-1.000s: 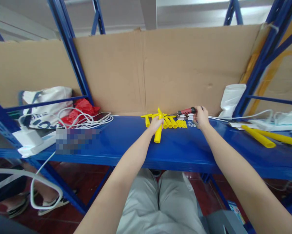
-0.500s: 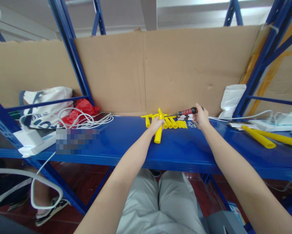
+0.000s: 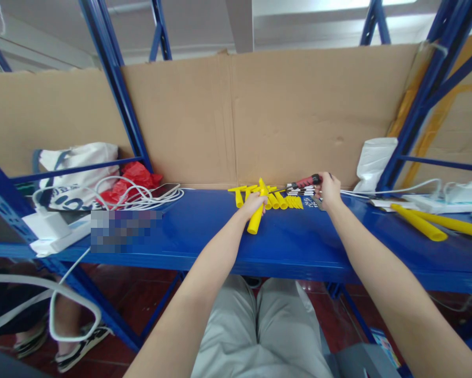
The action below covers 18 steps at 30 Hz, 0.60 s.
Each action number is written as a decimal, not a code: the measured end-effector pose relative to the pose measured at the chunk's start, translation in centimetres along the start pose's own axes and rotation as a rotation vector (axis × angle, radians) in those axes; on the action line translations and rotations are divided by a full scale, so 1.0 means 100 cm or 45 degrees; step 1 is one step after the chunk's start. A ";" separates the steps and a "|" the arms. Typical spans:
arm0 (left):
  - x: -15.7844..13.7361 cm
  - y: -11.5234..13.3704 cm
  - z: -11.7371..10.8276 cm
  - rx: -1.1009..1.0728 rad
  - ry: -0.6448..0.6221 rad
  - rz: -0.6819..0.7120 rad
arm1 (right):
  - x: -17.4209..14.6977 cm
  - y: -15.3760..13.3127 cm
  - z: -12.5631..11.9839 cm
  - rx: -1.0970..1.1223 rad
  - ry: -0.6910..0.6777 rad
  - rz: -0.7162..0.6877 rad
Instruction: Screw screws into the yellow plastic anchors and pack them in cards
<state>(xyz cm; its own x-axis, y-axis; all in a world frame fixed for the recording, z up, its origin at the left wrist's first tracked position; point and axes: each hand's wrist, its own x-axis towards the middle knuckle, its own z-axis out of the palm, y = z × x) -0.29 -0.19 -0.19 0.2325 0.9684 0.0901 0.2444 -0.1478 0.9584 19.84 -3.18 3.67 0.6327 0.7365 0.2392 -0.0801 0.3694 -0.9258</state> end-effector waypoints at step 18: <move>-0.002 0.003 0.000 -0.045 0.053 -0.016 | -0.001 0.004 -0.002 -0.068 -0.133 0.026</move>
<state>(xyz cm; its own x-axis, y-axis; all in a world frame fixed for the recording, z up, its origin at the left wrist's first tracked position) -0.29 -0.41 0.05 0.1902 0.9778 0.0883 0.2137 -0.1291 0.9683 19.94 -3.21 3.19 0.5476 0.7995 0.2468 -0.0494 0.3254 -0.9443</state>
